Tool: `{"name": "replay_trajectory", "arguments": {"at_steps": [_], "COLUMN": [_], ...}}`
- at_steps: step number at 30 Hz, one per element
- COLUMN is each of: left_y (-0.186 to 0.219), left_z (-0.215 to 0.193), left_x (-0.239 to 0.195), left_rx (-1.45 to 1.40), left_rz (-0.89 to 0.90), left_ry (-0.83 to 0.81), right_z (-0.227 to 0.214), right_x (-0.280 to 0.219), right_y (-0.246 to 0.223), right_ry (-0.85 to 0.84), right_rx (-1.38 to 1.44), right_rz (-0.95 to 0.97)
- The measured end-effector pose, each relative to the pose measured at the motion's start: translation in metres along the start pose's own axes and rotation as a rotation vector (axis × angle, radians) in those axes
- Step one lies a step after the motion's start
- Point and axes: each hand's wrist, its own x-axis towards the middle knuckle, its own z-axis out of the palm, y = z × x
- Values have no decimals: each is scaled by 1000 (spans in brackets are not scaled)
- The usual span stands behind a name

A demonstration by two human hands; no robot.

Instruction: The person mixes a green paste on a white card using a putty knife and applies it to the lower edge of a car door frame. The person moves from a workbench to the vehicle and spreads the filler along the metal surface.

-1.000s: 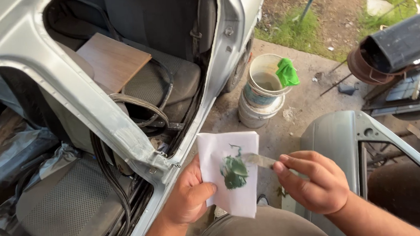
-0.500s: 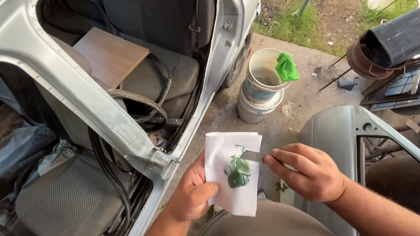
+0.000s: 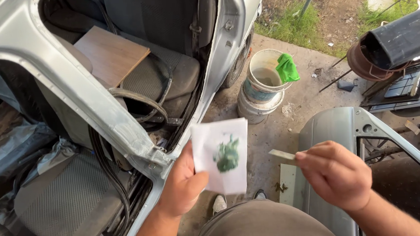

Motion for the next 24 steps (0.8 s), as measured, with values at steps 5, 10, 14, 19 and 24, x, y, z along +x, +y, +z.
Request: {"name": "replay_trajectory", "arguments": {"at_steps": [5, 10, 14, 19, 24], "left_y": [11, 8, 7, 11, 11], "left_z": [22, 30, 36, 40, 33], "left_x": [4, 7, 7, 7, 7], "left_rx": [246, 193, 216, 254, 339], "left_rz": [-46, -44, -55, -54, -50], "left_ry": [156, 136, 139, 132, 156], "right_z": [4, 21, 27, 43, 51], "right_x": [8, 18, 23, 25, 25], "right_y": [-26, -34, -35, -35, -33], "right_ry": [-100, -119, -182, -219, -265], "right_rx": [143, 73, 59, 60, 79], "right_rz": [274, 50, -107, -136, -129]}}
